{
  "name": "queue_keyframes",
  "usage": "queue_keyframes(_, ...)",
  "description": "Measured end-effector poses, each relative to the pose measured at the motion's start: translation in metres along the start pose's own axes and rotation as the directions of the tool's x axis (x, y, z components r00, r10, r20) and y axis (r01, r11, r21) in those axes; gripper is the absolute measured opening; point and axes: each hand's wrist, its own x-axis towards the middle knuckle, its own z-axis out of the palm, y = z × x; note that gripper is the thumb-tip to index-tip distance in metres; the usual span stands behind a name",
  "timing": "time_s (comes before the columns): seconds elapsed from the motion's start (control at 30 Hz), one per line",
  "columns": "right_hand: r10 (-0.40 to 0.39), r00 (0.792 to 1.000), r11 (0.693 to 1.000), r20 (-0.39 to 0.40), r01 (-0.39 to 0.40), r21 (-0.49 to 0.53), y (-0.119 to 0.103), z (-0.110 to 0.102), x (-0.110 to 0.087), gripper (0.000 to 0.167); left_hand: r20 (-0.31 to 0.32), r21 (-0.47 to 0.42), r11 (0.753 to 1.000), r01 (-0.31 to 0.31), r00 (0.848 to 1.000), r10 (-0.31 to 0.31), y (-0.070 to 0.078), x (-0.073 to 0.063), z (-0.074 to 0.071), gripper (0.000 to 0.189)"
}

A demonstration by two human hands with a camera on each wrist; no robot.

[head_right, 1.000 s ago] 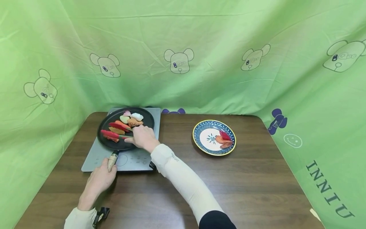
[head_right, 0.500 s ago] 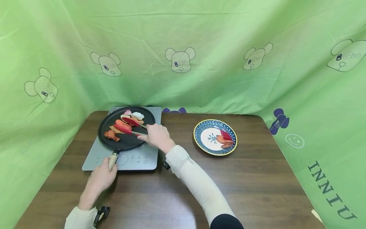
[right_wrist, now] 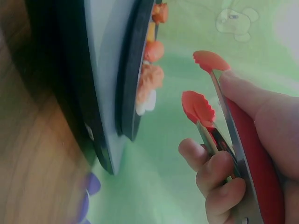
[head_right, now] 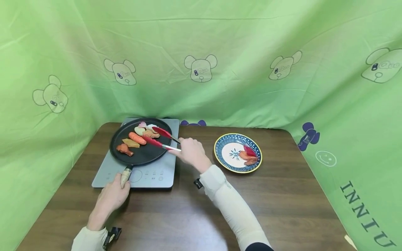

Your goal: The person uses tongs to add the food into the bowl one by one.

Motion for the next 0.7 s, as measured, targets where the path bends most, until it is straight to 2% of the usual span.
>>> queue_keyframes(0.2, -0.023, 0.996, 1.0, -0.081, 0.024, 0.01, 0.017, -0.011, -0.016, 0.043, 0.005, -0.015, 1.0, 0.002, 1.0, -0.002, 0.0, -0.001, 0.0, 0.047)
queue_keyframes(0.43, -0.071, 0.982, 0.997, -0.173, 0.069, -0.016, 0.04, -0.017, -0.03, 0.041, 0.001, -0.016, 1.0, 0.008, 1.0, -0.008, -0.001, 0.0, 0.002, 0.045)
queue_keyframes(0.7, -0.041, 0.981, 0.999, -0.188, 0.035, -0.037, 0.061, -0.027, -0.045, 0.043, 0.006, -0.018, 1.0, 0.008, 1.0, -0.008, -0.001, 0.0, 0.001, 0.042)
